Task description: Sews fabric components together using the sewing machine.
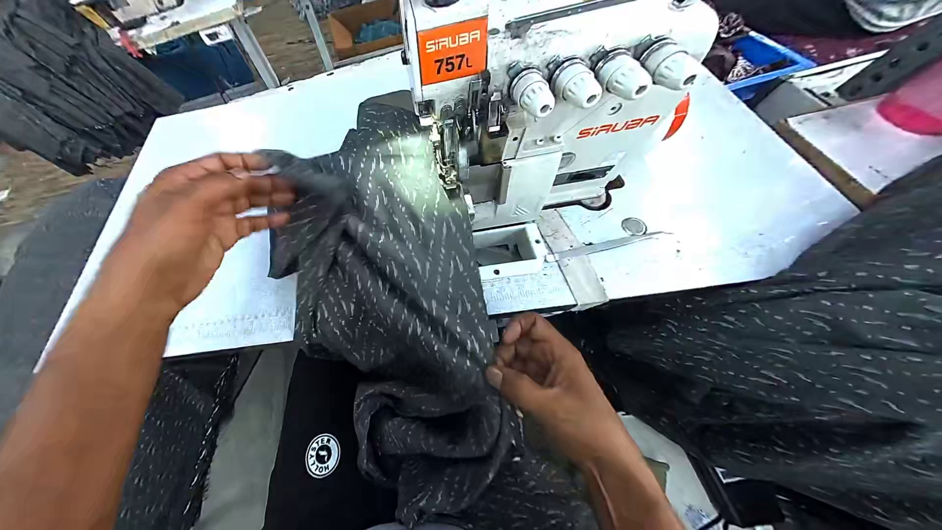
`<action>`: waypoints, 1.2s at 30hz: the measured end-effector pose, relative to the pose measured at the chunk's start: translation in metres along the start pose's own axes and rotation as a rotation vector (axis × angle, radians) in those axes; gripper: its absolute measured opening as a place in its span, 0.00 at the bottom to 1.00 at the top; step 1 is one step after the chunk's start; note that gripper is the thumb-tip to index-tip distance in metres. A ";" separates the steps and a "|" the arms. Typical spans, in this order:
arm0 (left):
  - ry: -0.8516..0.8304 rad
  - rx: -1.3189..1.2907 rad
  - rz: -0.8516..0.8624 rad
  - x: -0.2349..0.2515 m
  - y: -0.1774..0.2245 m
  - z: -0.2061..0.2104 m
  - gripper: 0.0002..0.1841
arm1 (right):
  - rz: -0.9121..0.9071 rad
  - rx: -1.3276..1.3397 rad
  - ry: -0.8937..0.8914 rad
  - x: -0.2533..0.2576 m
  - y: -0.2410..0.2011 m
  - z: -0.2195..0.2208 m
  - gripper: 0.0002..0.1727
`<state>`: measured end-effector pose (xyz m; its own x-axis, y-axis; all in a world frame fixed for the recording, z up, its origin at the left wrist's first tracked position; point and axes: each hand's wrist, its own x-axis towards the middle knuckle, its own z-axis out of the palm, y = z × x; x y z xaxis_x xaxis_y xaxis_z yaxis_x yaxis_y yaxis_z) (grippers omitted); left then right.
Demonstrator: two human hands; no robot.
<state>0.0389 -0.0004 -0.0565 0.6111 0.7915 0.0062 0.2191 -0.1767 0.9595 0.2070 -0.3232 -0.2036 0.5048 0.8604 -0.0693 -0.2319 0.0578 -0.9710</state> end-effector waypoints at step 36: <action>0.033 0.941 0.157 -0.073 -0.110 0.030 0.33 | -0.093 -0.270 -0.044 0.069 -0.044 0.005 0.16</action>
<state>-0.0069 -0.0566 -0.1707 0.6669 0.7324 0.1373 0.6674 -0.6690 0.3271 0.2474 -0.2641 -0.1647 0.4753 0.8794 0.0268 0.0465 0.0053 -0.9989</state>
